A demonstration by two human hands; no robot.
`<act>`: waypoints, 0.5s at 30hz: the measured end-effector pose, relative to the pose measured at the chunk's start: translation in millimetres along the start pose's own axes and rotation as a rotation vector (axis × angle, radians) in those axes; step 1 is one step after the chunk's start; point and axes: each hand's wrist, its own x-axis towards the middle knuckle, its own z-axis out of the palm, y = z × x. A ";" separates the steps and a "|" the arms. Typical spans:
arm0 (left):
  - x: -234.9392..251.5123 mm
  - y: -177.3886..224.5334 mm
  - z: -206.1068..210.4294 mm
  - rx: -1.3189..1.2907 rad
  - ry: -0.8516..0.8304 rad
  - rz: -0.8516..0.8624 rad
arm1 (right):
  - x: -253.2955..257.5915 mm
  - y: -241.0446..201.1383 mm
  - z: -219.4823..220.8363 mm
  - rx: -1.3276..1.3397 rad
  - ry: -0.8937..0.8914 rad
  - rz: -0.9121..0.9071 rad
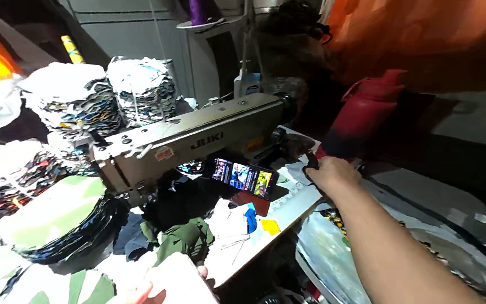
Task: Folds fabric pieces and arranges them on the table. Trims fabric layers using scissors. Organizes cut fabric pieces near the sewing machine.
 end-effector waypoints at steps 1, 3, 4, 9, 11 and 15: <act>-3.2 1.7 -0.6 0.002 0.014 0.021 | 3.0 -0.6 4.7 -0.015 -0.013 0.003; -6.9 3.7 -3.7 0.007 0.045 0.049 | 6.2 -0.7 9.2 -0.034 -0.045 -0.009; -7.0 3.7 -5.9 0.001 0.071 0.064 | 7.5 0.0 8.5 -0.052 -0.072 -0.026; -2.7 0.7 10.6 -0.070 0.215 0.137 | -13.0 13.8 0.6 -0.046 -0.033 -0.301; 0.9 1.6 12.1 -0.113 0.118 0.105 | -55.0 5.4 -14.2 0.156 0.004 -0.505; 11.3 -7.0 17.4 0.008 0.103 0.151 | -172.5 -24.0 -19.8 0.719 -0.414 -0.769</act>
